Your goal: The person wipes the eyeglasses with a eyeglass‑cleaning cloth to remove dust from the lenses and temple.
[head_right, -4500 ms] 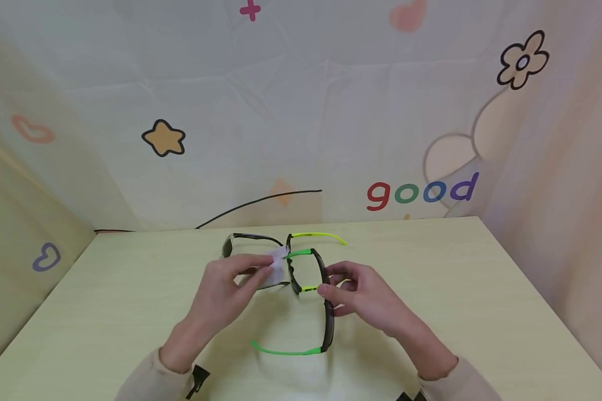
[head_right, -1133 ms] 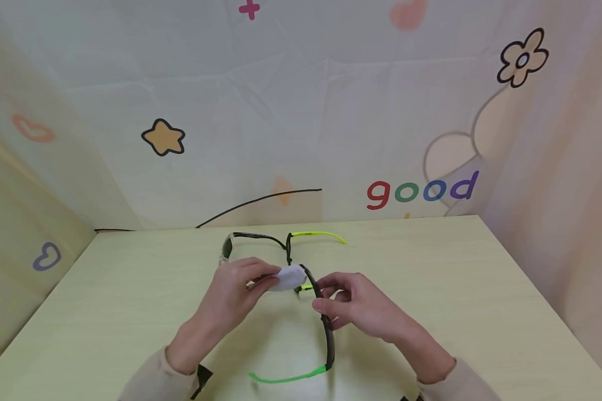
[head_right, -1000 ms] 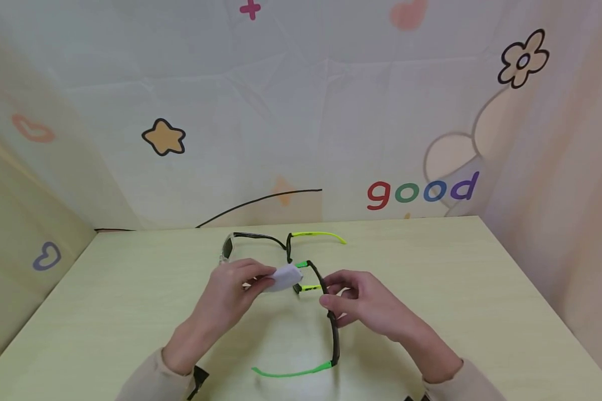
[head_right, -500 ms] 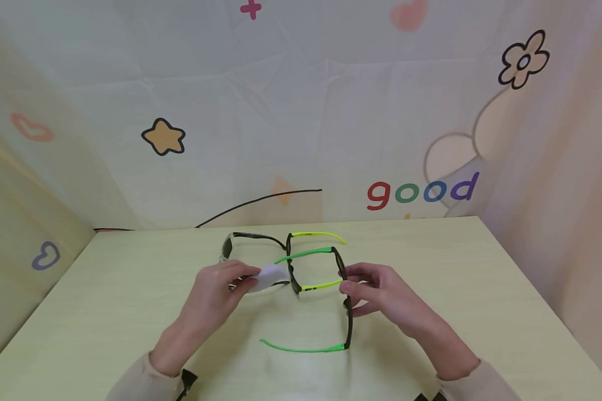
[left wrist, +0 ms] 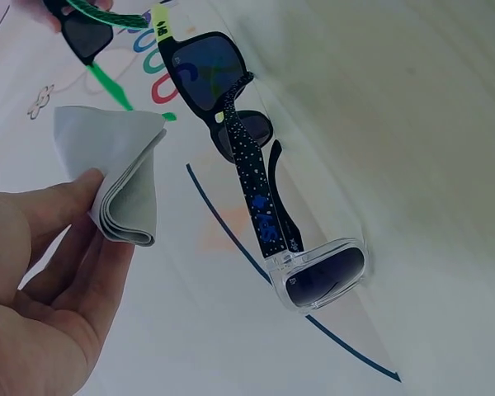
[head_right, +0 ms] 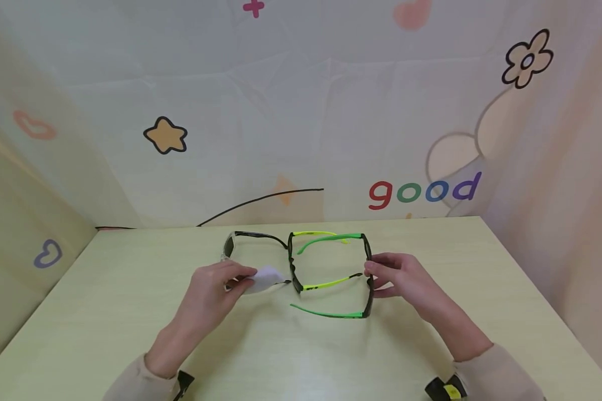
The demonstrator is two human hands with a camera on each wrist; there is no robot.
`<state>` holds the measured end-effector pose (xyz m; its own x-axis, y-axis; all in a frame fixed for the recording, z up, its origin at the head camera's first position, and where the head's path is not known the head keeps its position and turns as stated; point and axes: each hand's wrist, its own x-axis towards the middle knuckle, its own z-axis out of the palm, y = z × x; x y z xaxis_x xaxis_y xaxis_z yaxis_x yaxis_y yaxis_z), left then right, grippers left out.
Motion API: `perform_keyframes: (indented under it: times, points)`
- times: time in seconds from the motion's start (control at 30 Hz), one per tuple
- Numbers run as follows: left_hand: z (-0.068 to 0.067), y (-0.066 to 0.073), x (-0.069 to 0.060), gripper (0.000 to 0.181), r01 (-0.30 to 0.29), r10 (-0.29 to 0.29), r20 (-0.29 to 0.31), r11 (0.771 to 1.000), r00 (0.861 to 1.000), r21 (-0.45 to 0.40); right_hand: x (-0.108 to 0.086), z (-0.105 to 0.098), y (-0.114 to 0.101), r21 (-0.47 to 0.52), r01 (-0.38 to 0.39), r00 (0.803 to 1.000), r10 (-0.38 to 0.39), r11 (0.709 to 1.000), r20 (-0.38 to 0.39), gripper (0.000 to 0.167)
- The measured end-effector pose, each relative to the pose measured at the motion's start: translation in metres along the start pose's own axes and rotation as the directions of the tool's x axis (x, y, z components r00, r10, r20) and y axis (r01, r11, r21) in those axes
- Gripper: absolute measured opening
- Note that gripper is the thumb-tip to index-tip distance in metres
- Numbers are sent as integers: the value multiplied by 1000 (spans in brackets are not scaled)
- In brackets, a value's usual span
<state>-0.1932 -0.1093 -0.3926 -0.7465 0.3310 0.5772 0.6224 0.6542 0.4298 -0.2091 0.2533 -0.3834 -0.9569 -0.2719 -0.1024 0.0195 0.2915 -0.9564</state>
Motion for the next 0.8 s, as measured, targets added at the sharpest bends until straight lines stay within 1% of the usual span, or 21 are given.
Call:
perform_keyframes:
  times: [0.17, 0.4, 0.6, 0.8]
  points:
    - [-3, 2, -1, 19, 13, -12, 15, 999, 1000, -38, 7, -13, 8, -48, -40, 999, 39, 998, -10, 55]
    - [-4, 4, -3, 19, 20, -16, 56, 997, 998, -73, 14, -28, 21, -83, -82, 996, 84, 993, 16, 54]
    - [-6, 6, -6, 19, 46, -39, 99, 997, 994, -66, 21, -36, 29, -80, -113, 993, 116, 990, 33, 55]
    - [-6, 7, -8, 19, 48, -40, 114, 997, 993, -62, 27, -39, 31, -80, -119, 992, 122, 990, 32, 57]
